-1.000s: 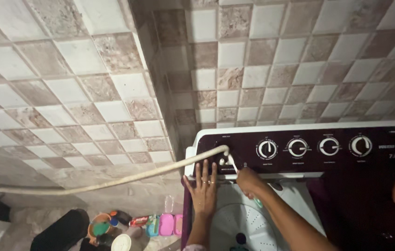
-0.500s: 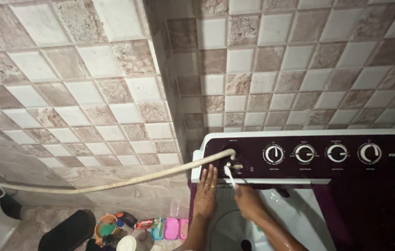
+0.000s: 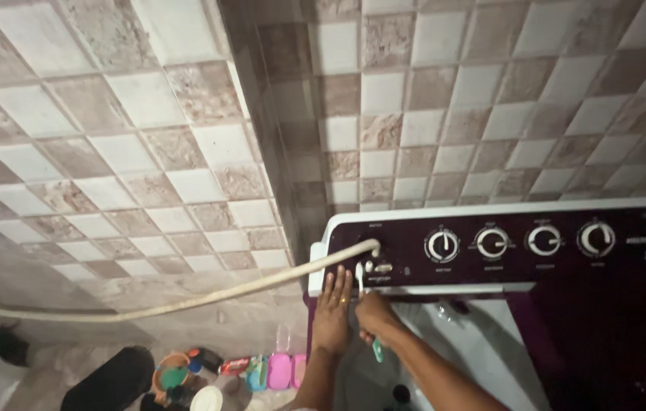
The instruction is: The person cleans the top control panel of a top-loading washing machine using a toothbrush and a scrubbing pad. They pour water from a cup into the machine's drum and scrub the control panel and water inlet area.
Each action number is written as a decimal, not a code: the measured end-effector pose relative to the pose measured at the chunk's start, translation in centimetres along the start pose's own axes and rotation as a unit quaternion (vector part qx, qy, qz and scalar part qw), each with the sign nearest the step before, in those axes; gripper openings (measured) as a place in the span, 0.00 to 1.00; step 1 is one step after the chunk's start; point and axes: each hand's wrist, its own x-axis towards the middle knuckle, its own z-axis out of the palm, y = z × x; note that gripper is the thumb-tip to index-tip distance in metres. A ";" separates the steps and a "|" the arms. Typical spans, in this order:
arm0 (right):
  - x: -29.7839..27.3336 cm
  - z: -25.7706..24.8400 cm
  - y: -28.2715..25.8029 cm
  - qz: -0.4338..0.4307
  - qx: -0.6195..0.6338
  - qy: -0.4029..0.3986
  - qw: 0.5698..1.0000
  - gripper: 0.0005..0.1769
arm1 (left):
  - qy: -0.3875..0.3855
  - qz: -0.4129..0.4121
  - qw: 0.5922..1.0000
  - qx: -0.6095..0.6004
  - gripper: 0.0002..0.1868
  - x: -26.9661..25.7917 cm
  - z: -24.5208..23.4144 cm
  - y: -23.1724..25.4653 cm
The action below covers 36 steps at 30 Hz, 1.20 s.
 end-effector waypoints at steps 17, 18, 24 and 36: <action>6.5 0.0 1.5 -0.077 -0.066 0.066 0.993 0.17 | 0.006 0.028 0.994 0.102 0.54 0.9 -0.7 -1.8; 5.3 0.2 2.3 -0.119 -0.164 0.098 0.974 0.19 | -0.004 0.021 0.993 0.114 0.54 0.5 -0.6 -1.8; -4.3 -8.6 3.2 0.006 -0.264 0.092 0.960 0.23 | -0.032 -0.015 0.982 0.185 0.54 0.1 -1.2 0.1; 1.5 -8.2 4.6 -0.123 -0.285 0.145 0.940 0.18 | -0.075 -0.058 0.976 0.194 0.56 0.1 -3.0 3.7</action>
